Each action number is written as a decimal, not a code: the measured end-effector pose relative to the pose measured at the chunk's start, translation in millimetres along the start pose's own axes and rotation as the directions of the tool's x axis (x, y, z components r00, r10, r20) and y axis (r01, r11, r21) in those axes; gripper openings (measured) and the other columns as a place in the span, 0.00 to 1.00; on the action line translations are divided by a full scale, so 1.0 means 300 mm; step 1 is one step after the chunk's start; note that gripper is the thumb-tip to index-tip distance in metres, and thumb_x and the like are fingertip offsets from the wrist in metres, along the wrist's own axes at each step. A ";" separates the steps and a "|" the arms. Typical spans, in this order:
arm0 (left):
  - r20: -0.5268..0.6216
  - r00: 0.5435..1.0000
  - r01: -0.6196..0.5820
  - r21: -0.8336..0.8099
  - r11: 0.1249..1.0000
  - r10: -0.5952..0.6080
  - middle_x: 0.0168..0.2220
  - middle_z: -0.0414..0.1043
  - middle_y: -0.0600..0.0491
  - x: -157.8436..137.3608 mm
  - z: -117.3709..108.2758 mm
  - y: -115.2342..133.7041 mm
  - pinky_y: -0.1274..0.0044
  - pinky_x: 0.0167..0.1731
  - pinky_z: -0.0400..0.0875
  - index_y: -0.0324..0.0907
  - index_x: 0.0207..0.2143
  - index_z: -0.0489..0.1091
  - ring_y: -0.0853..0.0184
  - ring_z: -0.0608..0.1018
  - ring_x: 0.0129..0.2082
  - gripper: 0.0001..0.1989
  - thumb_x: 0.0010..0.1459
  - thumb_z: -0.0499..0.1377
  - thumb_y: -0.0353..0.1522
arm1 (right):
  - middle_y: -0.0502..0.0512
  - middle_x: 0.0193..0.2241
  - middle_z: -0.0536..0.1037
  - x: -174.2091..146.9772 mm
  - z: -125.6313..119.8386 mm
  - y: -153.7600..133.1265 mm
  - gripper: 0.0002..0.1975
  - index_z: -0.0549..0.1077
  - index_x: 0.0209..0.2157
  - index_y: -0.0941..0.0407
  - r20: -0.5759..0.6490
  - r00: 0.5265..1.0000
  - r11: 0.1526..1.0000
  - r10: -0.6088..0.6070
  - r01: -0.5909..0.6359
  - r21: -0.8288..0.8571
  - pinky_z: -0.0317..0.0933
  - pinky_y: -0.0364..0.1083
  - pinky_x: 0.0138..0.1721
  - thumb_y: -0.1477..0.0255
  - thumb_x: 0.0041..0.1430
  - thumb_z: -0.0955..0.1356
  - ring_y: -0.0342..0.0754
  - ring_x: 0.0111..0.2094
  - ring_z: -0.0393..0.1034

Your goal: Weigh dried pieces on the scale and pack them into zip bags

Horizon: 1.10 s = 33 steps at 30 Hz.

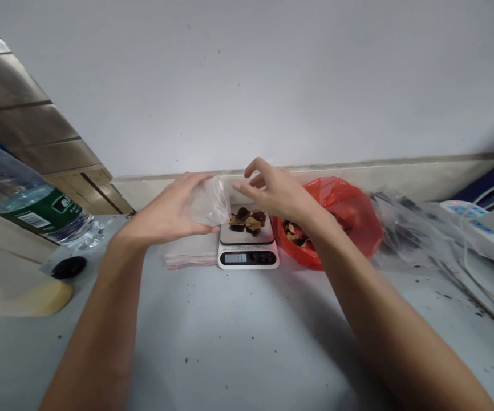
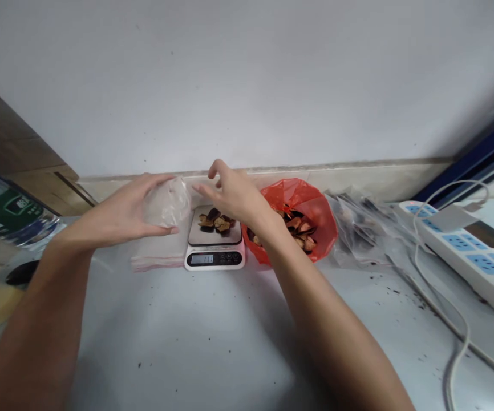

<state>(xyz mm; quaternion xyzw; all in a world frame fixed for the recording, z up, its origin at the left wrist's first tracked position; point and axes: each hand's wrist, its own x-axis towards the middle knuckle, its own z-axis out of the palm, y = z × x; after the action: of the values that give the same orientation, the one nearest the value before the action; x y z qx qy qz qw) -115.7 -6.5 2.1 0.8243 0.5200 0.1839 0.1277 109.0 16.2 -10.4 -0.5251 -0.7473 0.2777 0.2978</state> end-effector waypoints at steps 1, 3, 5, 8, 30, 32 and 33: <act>0.024 1.000 0.007 0.016 1.000 -0.008 0.68 0.67 0.42 0.002 0.001 -0.010 0.56 0.67 0.64 0.45 0.65 0.64 0.43 0.70 0.68 0.45 0.47 0.69 0.50 | 0.62 0.47 0.82 0.000 -0.001 0.002 0.21 0.73 0.57 0.56 0.050 0.997 0.991 0.060 -0.053 -0.126 0.68 0.49 0.44 0.61 0.68 0.72 0.53 0.44 0.78; 0.068 0.997 0.028 0.023 0.999 -0.030 0.67 0.67 0.40 0.006 0.008 -0.023 0.56 0.67 0.65 0.43 0.64 0.64 0.43 0.70 0.67 0.46 0.46 0.69 0.50 | 0.67 0.60 0.77 -0.002 0.004 0.004 0.31 0.70 0.65 0.56 0.188 0.970 0.942 0.151 -0.083 -0.326 0.68 0.50 0.50 0.62 0.64 0.75 0.58 0.53 0.77; 0.119 0.991 0.056 -0.002 0.998 -0.055 0.66 0.66 0.37 0.011 0.020 -0.025 0.55 0.66 0.66 0.39 0.65 0.63 0.41 0.69 0.66 0.51 0.42 0.70 0.53 | 0.69 0.65 0.73 -0.003 0.016 0.003 0.37 0.67 0.70 0.54 0.296 0.936 0.906 0.191 -0.052 -0.420 0.68 0.50 0.52 0.63 0.63 0.76 0.61 0.58 0.75; 0.186 0.976 0.124 -0.041 0.991 -0.114 0.67 0.66 0.35 0.015 0.034 -0.012 0.56 0.65 0.68 0.39 0.66 0.62 0.39 0.70 0.66 0.56 0.40 0.70 0.58 | 0.70 0.63 0.76 -0.002 0.038 0.000 0.35 0.69 0.69 0.56 0.336 0.926 0.888 0.172 0.002 -0.459 0.68 0.51 0.52 0.65 0.63 0.75 0.64 0.59 0.74; 0.364 0.915 0.145 0.105 0.984 -0.174 0.65 0.70 0.39 0.021 0.064 -0.035 0.61 0.64 0.66 0.42 0.68 0.64 0.43 0.71 0.65 0.50 0.46 0.66 0.55 | 0.55 0.33 0.86 0.031 0.038 0.051 0.20 0.85 0.39 0.57 0.290 0.947 0.947 0.139 -0.042 -0.319 0.61 0.40 0.28 0.88 0.49 0.68 0.45 0.30 0.76; 0.361 0.911 0.166 0.123 0.978 -0.200 0.64 0.70 0.39 0.022 0.066 -0.037 0.61 0.62 0.67 0.43 0.68 0.64 0.43 0.72 0.64 0.51 0.45 0.67 0.55 | 0.54 0.33 0.87 0.035 0.028 0.057 0.17 0.85 0.38 0.58 0.286 0.949 0.958 0.130 -0.045 -0.284 0.62 0.40 0.29 0.88 0.51 0.68 0.45 0.32 0.76; 0.358 0.911 0.172 0.126 0.977 -0.207 0.64 0.70 0.39 0.022 0.066 -0.037 0.61 0.62 0.68 0.43 0.68 0.64 0.43 0.73 0.63 0.50 0.45 0.67 0.55 | 0.54 0.34 0.87 0.036 0.022 0.060 0.16 0.85 0.37 0.58 0.286 0.950 0.962 0.124 -0.044 -0.270 0.63 0.40 0.31 0.87 0.52 0.69 0.45 0.33 0.77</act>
<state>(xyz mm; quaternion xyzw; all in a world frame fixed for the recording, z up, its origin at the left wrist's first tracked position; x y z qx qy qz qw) -113.5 3.8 -19.2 0.7947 0.5722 -0.0116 0.2023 112.5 31.2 -26.2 -0.5429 -0.7905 0.2663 0.0969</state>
